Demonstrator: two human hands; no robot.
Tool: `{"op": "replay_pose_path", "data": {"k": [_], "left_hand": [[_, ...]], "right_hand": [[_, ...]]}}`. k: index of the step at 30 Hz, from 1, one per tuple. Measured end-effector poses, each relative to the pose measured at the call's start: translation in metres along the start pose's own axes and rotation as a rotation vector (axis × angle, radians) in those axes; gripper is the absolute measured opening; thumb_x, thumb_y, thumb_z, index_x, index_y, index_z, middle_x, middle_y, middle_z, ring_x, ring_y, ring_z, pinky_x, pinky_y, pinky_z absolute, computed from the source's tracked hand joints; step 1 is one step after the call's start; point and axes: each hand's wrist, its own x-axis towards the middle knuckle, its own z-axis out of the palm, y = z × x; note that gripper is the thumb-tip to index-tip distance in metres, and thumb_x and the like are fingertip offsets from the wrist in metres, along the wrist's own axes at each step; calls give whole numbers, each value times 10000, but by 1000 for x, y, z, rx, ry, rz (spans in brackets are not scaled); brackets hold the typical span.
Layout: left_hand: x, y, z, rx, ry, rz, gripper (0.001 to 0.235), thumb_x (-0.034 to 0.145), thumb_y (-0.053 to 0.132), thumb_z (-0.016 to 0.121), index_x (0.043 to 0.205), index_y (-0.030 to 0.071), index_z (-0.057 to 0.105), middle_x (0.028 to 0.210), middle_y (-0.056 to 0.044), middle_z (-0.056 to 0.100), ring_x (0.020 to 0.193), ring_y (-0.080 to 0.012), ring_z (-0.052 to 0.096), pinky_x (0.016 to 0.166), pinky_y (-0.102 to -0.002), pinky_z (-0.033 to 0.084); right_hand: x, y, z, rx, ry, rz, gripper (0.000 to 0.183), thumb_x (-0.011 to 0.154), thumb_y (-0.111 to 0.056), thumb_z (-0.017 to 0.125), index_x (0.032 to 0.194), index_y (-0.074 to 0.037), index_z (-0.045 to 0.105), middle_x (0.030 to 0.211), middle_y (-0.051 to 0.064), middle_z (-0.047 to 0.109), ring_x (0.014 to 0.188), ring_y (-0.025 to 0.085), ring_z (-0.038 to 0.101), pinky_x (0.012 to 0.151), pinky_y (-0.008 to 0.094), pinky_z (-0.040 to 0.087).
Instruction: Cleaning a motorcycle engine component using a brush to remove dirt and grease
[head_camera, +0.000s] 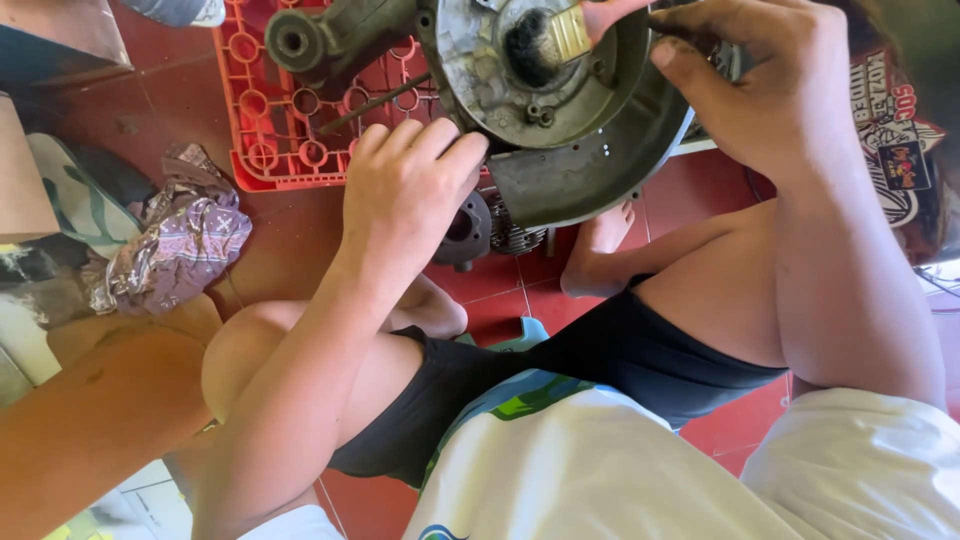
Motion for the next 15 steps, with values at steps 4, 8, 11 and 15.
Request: {"op": "replay_pose_path", "data": {"k": [4,8,11,15], "left_hand": [[-7,-2,3,-110,6,-27,219,847,159,918,993,218,766,858,36,645,733,-177,593,668,-322,443],[-19,3,4,-603,-137,-420,100,1017,180,684,1056,88,689,959,-51,757,746,-222,694,613,-365,537],[-26,5,14,-735,-265,-599,196,998,249,656,1108,91,694,1041,-56,769,868,-245,703,730,-369,517],[-26,5,25,-940,-252,-737,227,965,219,691,1137,82,750,1123,-48,794,1021,-167,741,910,-292,533]], "right_hand": [[-7,12,2,2,11,-9,136,1127,92,826,1259,124,816,1197,217,795,1105,291,748,947,365,552],[-16,15,-3,-21,34,53,144,1127,37,824,1258,98,820,1153,195,789,1038,277,722,881,361,535],[-24,19,-8,-34,46,100,147,1127,29,819,1263,83,824,1144,176,789,1034,256,715,827,346,523],[-31,27,-15,-14,41,80,79,1152,125,814,1206,73,786,1089,128,725,973,249,629,831,386,471]]}}
